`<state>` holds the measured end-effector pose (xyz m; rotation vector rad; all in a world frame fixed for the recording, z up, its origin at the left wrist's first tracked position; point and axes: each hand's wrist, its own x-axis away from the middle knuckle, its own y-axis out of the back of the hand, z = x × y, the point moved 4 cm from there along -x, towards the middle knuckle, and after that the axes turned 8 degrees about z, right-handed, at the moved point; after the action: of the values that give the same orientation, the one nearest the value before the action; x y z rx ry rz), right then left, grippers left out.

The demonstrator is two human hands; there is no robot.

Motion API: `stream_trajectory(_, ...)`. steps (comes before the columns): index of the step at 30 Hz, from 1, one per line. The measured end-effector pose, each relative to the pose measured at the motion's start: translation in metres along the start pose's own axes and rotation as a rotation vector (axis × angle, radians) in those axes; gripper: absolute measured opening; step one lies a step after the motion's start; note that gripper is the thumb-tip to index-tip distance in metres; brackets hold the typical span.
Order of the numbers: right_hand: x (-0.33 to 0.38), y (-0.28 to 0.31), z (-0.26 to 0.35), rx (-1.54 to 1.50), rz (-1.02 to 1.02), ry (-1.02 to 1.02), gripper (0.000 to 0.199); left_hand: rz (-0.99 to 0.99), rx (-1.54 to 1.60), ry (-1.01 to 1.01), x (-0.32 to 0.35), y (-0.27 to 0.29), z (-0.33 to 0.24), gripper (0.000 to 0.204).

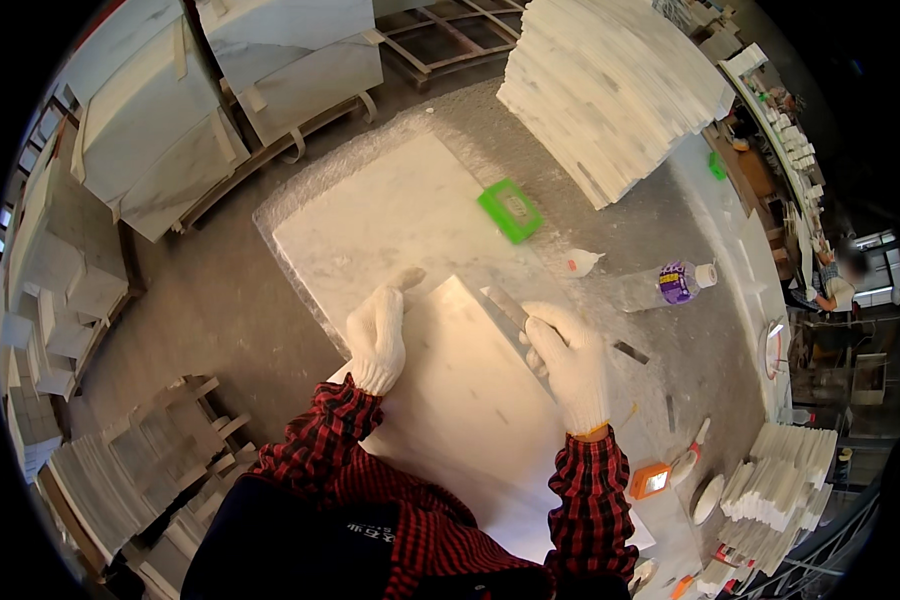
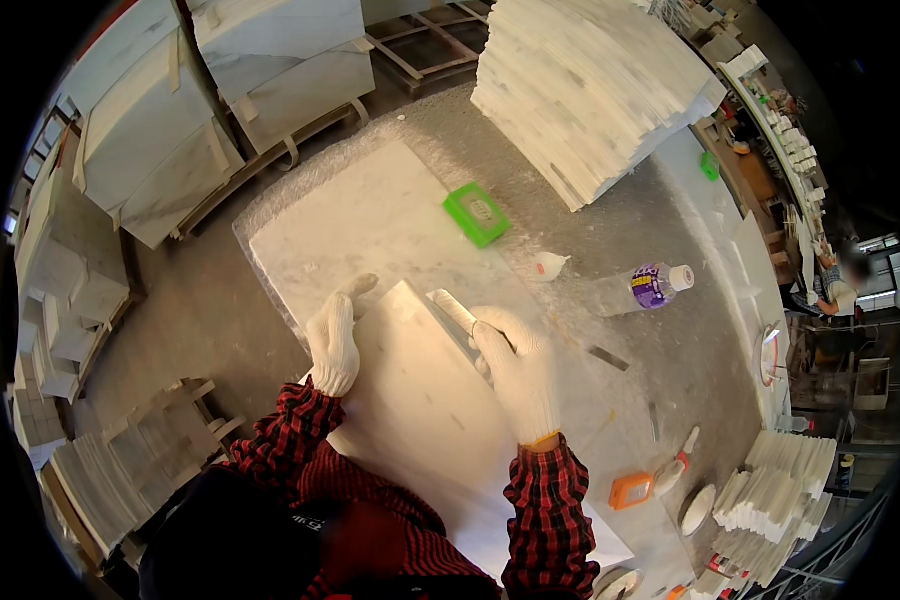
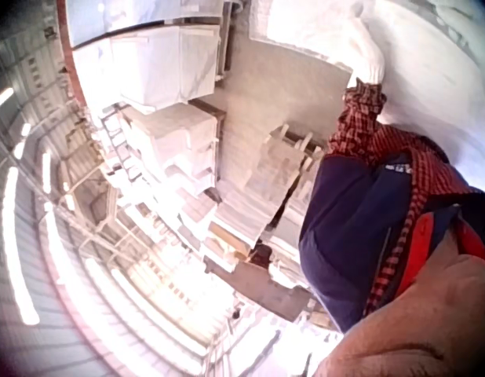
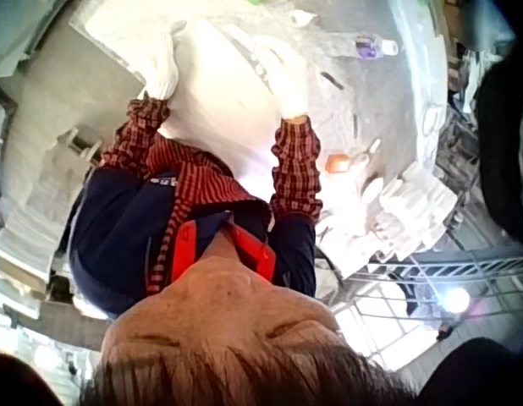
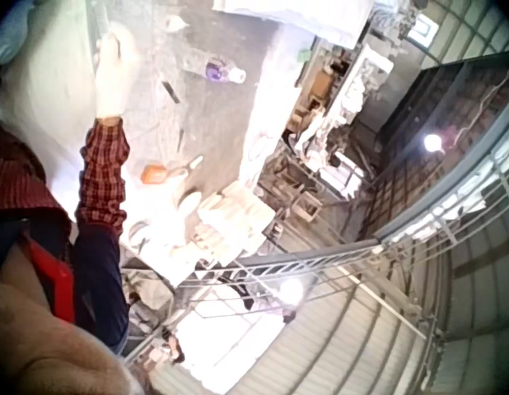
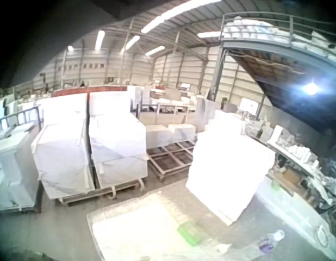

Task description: The person uses a metal scraper to remove residue from the edges of a white stone slab. They then use an orange brush to sweep dust off the surface and flip the slab to work on the other side. The person continues scraping and brushing the slab in a workshop environment.

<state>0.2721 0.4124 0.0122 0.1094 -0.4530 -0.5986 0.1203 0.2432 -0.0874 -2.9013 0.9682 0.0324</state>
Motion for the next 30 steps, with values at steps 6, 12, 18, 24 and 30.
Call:
stream_trajectory(6,-0.003,-0.008,-0.003,0.055,-0.017,0.048,0.024,0.006,0.000,0.050,0.000,0.002,-0.004,0.042)
stream_trajectory(12,-0.001,-0.011,-0.010,0.135,-0.082,0.132,0.022,-0.030,0.031,-0.006,0.000,0.001,0.002,0.042)
stream_trajectory(18,0.001,-0.014,-0.005,0.236,-0.117,0.219,0.021,-0.028,0.029,0.015,0.000,0.002,0.002,0.042)
stream_trajectory(24,0.003,-0.017,-0.004,0.315,-0.156,0.248,0.020,-0.031,0.023,0.011,0.001,0.002,0.000,0.041)
stream_trajectory(30,0.007,-0.022,-0.001,0.424,-0.213,0.355,0.018,-0.033,0.016,0.012,0.001,0.003,0.000,0.042)
